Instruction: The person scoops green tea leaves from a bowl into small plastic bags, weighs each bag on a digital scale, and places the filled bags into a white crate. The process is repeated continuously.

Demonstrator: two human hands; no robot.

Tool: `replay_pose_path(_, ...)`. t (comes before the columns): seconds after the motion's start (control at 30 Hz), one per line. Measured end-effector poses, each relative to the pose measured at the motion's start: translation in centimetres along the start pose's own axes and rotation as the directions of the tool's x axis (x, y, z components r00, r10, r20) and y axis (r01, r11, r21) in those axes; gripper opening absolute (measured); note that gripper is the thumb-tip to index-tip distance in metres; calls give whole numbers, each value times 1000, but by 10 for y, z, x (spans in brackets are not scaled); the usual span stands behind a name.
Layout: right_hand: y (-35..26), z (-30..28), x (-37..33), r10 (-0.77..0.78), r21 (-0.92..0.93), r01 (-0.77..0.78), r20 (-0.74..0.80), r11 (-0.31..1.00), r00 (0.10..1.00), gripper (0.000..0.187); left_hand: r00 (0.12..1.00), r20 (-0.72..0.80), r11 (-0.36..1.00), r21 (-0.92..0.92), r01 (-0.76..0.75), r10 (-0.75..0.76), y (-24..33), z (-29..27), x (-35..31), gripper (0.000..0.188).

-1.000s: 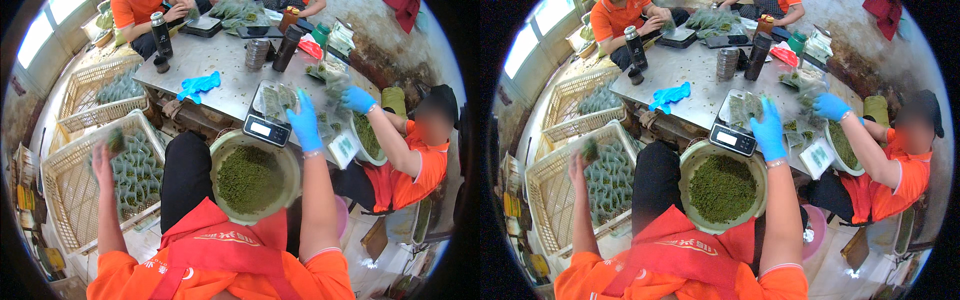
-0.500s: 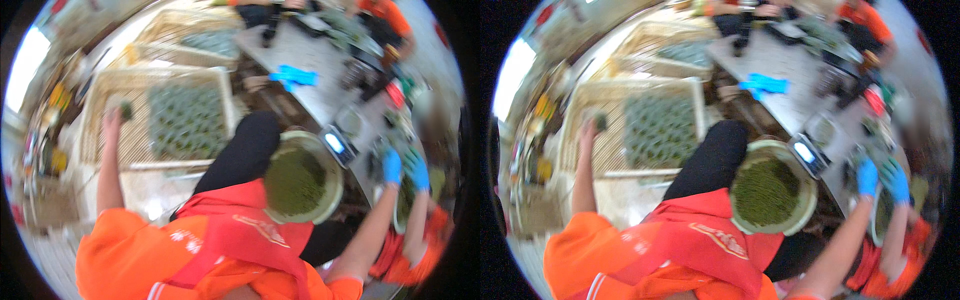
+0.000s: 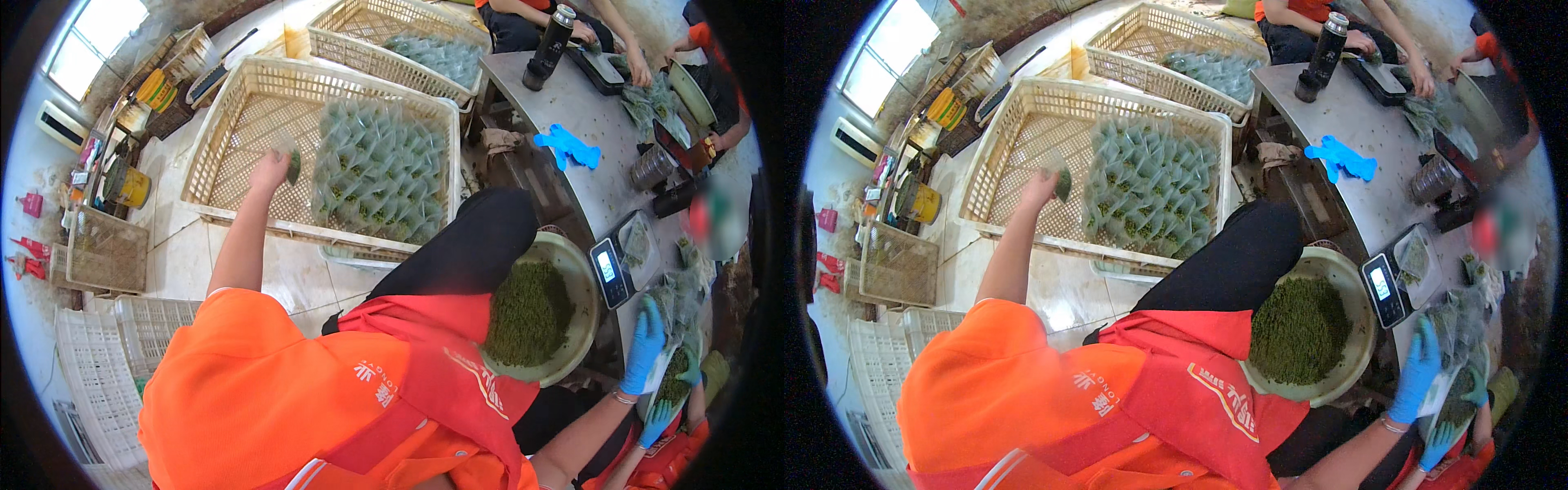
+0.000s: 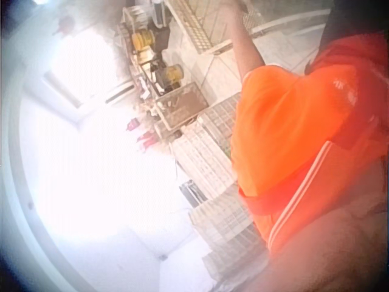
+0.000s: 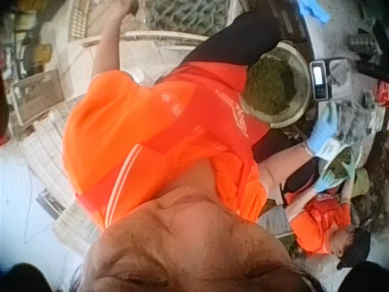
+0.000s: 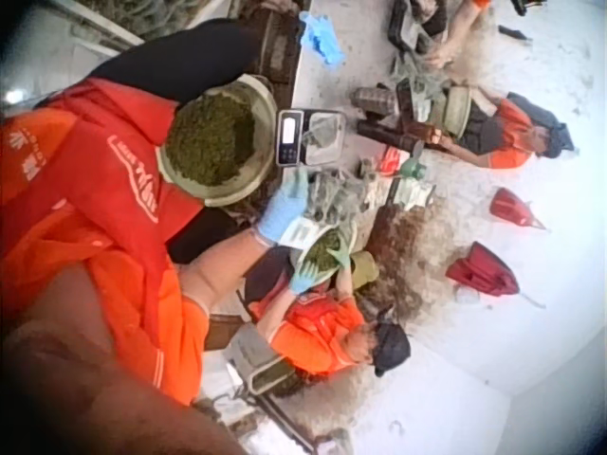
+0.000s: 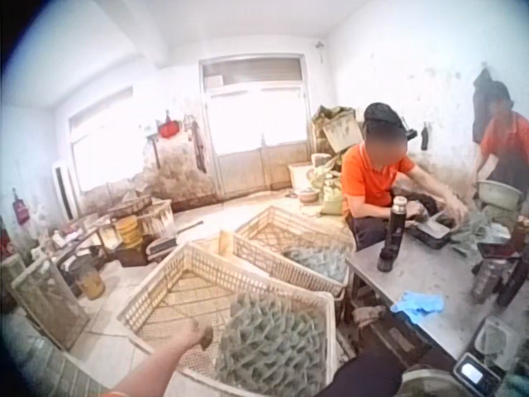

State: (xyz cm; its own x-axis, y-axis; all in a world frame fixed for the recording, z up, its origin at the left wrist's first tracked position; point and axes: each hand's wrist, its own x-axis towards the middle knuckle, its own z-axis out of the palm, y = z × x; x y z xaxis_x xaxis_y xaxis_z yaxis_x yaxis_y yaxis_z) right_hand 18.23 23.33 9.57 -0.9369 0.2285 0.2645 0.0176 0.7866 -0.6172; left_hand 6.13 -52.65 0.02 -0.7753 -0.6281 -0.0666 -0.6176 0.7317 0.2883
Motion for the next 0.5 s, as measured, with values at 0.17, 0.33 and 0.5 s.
replay_pose_path(0.17, -14, 88, -34, -18, 36, 7, 321, 999, 947, 34, 867, 488, 908, 310, -283, 103, 22, 8, -53, 75)
replay_pose_path(0.33, 26, 190, -83, 192, -198, -91, 585, 976, 788, 40, 807, 549, 937, 114, -329, 217, -7, 28, -37, 100)
replay_pose_path(0.5, -2, 239, -118, 262, -356, 10, 707, 934, 657, 42, 797, 598, 973, -220, 65, 82, 12, -9, -33, 107)
